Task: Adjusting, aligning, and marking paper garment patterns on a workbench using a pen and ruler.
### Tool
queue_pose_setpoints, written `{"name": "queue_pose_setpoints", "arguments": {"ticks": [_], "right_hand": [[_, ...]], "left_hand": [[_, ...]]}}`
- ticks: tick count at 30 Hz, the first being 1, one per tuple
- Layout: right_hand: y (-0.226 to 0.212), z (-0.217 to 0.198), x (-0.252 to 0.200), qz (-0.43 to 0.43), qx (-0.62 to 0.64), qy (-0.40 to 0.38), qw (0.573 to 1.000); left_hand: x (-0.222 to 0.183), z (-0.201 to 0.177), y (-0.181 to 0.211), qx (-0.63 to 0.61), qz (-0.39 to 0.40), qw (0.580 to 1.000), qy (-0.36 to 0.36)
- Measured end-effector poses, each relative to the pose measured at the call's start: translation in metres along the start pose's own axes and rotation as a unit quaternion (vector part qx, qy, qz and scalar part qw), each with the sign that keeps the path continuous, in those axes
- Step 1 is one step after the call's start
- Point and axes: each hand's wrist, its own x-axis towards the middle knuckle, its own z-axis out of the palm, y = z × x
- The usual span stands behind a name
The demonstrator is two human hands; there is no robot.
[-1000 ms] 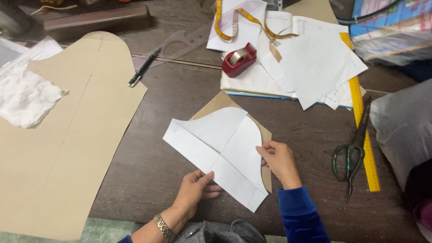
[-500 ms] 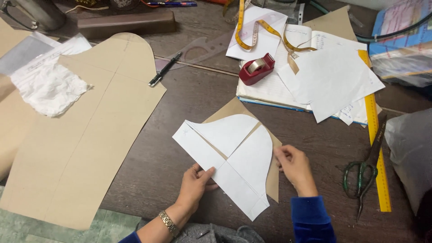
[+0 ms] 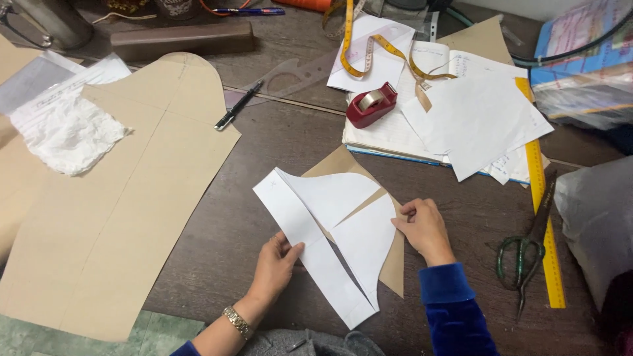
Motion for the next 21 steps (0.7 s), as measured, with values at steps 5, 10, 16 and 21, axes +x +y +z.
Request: {"name": "queue_pose_setpoints", "arguments": {"ticks": [5, 10, 16, 21], "right_hand": [[0.006, 0.005, 0.005, 0.006, -0.009, 0.014, 1.000], [-0.006, -0.002, 0.001, 0.029, -0.028, 0.005, 0.999], [-0.001, 0.000, 0.006, 0.023, -0.042, -0.025, 0.999], [-0.007, -0.004, -0.003, 0.021, 0.014, -0.005, 1.000]], "left_hand": [[0.000, -0.002, 0.002, 0.010, -0.017, 1.000, 0.003], [-0.003, -0.003, 0.011, 0.041, -0.011, 0.999, 0.003], [0.005, -0.005, 0.009, 0.076, 0.022, 0.997, -0.006], [0.002, -0.005, 0.004, 0.027, 0.029, 0.999, -0.013]]}}
